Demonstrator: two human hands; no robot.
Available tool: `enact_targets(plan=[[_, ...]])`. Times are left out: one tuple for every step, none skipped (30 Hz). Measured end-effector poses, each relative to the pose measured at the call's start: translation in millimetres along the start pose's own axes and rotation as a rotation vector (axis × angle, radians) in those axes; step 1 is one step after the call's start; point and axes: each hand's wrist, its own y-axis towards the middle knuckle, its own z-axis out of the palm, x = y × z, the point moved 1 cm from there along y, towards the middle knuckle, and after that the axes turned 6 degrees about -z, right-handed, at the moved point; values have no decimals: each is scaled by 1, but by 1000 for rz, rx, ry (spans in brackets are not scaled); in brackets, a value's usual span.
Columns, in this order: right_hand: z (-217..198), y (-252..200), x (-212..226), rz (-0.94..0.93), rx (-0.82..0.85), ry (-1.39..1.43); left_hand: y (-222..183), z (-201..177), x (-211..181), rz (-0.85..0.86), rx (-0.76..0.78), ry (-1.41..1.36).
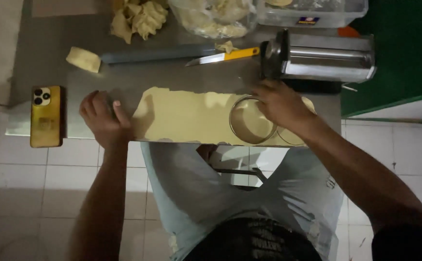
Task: Using a manual pasta roller to flatten dough and a circular cutter to create uniform dough circles for baking or dumplings.
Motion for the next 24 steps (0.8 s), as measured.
enact_targets(plan=[[5,3,-6,54,52,95,0,-1,-1,-25,22,18],[9,8,-12,109,104,187,1,0,-1,-50,42,36],[5,9,-14,101,110,180,0,1,0,-61,37,38],[2,9,-15,146,155,172,-1,2,2,-57,41,38],[-1,10,-17,191,199,163,-3,3,4,-52,44,39],[-21,14,-6,183,208,160,-2,2,3,-63,44,44],[-41,17,5,181,210,193,-1,2,1,-77,40,21],[-61,19,17,184,218,227,-1,1,-1,-92,43,-4],[-71,30,27,181,231,227,-1,3,2,-105,48,-2],[-81,39,39,131,214,202,-1,4,4,-73,21,-24],[-91,47,51,80,197,178,0,5,5,-42,-7,-46],[-80,56,54,79,205,180,-1,4,5,-48,-2,-44],[-71,64,57,53,176,219,-1,3,5,-66,27,-32],[-62,74,61,25,145,257,0,2,5,-83,54,-19],[-54,79,63,23,151,259,1,1,5,-88,56,-16],[-46,83,66,19,144,286,0,1,5,-76,58,-14],[-38,87,68,15,138,313,-1,1,5,-64,60,-11],[-38,90,72,12,146,315,0,0,5,-71,64,-8],[-37,93,76,14,159,353,1,0,5,-68,67,-19],[-37,96,79,19,173,392,1,-1,5,-63,72,-31],[-35,98,80,18,181,397,2,-2,3,-69,78,-27],[-35,99,80,23,198,377,3,-4,1,-97,104,-52],[-35,101,80,27,216,357,4,-5,-2,-125,130,-77],[-35,102,81,27,219,359,5,-7,-3,-128,133,-76]])
